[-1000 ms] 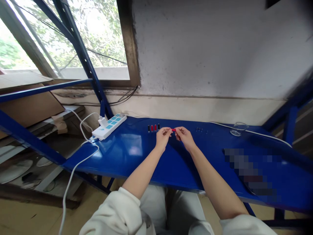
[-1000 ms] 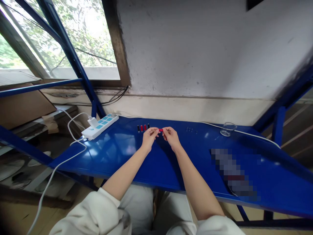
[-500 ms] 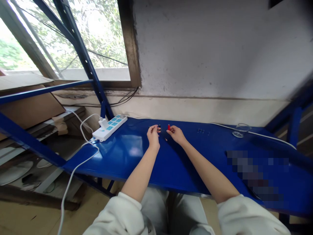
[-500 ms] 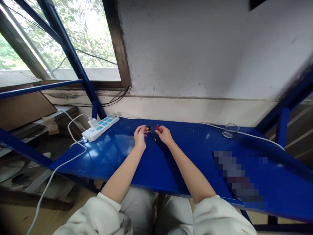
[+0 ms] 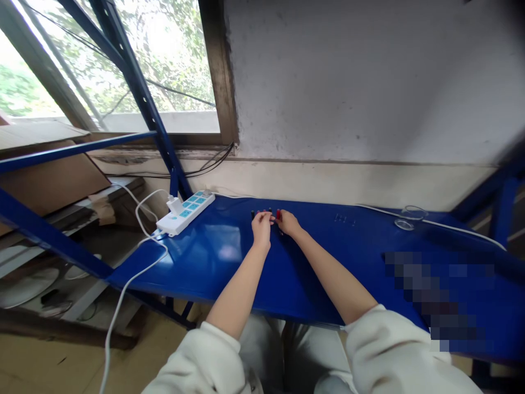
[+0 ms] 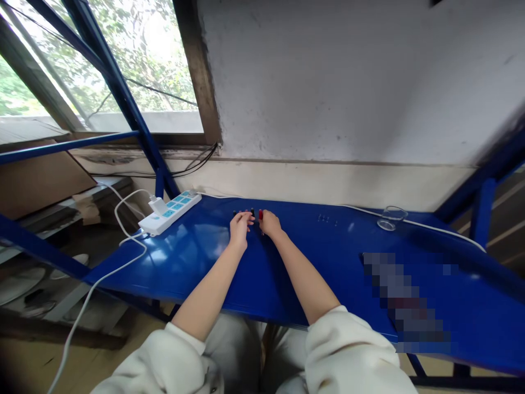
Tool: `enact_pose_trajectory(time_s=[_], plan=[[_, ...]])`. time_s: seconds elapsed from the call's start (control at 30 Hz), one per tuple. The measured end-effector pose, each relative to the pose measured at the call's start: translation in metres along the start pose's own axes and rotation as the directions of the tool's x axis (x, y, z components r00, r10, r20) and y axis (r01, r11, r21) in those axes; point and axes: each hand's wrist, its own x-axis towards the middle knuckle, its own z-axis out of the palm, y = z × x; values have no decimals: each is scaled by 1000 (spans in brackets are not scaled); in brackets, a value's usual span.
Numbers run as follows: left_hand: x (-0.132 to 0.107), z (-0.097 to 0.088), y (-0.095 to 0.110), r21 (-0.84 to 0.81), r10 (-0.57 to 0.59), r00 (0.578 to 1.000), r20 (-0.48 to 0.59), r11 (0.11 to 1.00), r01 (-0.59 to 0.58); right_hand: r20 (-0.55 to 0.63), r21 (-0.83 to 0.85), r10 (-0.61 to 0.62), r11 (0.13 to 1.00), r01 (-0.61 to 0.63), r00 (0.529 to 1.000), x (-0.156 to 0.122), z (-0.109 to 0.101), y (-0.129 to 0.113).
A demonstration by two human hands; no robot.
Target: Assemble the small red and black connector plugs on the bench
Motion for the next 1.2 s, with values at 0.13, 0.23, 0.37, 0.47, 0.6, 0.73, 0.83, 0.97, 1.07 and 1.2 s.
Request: enact_pose_trajectory(time_s=[0.13,0.23,0.37,0.47,0.6,0.73,0.83,0.97,1.07,1.2], plan=[[1,0,-10,347,190,975,115,912,-219,41,-18,14,1000,-14,999,-6,-8,0],[-3,-2,-12,539,306,929,207,757,-369,77,-6,40,999,-39,996,-18,-19,6],[-11,-5,-14,604,407,798,445,522,-602,44,-16,49,999,-48,998,-43,-37,17],[-14,-5,-16,571,432,714,552,428,-700,-20,11,63,998,-63,998,-65,-47,23],[-15,-4,-18,502,456,713,533,507,-700,-169,105,85,992,-68,982,-86,-47,27],[-17,-4,-17,436,420,763,491,641,-632,-252,97,69,994,-45,965,-92,-43,27],[-19,-4,-17,437,420,758,499,633,-639,-278,79,95,994,-76,956,-91,-42,28],[-19,-4,-19,460,448,725,523,568,-682,-257,67,120,992,-106,959,-92,-42,29],[-18,-4,-20,471,452,713,536,541,-697,-249,75,118,992,-103,961,-92,-41,29],[-19,-4,-20,469,450,712,539,543,-697,-249,86,112,992,-93,962,-90,-39,30]])
